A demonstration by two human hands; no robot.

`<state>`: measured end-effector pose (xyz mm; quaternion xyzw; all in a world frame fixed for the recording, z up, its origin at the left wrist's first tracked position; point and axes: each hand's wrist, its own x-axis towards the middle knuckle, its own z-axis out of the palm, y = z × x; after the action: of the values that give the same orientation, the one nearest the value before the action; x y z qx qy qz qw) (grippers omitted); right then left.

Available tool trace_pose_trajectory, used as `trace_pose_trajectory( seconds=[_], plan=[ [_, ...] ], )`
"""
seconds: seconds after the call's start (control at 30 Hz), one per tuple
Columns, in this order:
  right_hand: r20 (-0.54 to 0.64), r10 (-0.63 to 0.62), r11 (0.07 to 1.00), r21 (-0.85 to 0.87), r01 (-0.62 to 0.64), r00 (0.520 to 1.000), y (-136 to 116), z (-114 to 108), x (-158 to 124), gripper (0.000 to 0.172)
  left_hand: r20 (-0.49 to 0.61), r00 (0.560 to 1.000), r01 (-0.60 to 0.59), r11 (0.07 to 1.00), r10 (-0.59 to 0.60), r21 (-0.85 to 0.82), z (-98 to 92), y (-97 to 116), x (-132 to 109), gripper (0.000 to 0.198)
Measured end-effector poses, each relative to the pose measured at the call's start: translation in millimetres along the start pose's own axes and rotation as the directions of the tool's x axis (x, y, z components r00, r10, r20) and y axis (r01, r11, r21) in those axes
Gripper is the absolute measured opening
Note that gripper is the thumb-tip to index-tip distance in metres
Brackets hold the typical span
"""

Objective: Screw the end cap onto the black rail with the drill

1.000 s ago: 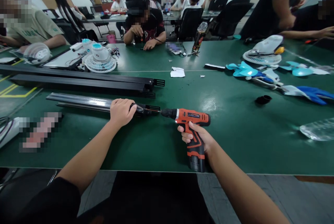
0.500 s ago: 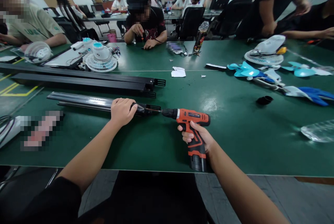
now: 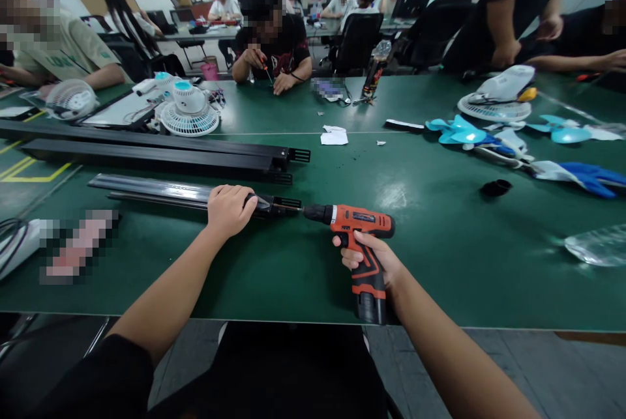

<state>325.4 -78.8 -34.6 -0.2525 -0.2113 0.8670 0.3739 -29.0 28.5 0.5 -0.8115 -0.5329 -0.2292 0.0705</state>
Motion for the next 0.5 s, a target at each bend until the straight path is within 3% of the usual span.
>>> trace_pose_trajectory(
  seconds=[0.5],
  plan=[
    [0.017,-0.004,1.0,-0.017,0.004,1.0,0.2,1.9,0.4,0.035,-0.011,1.0,-0.006,1.0,0.006,0.003,0.6,0.2,-0.2,0.042]
  ],
)
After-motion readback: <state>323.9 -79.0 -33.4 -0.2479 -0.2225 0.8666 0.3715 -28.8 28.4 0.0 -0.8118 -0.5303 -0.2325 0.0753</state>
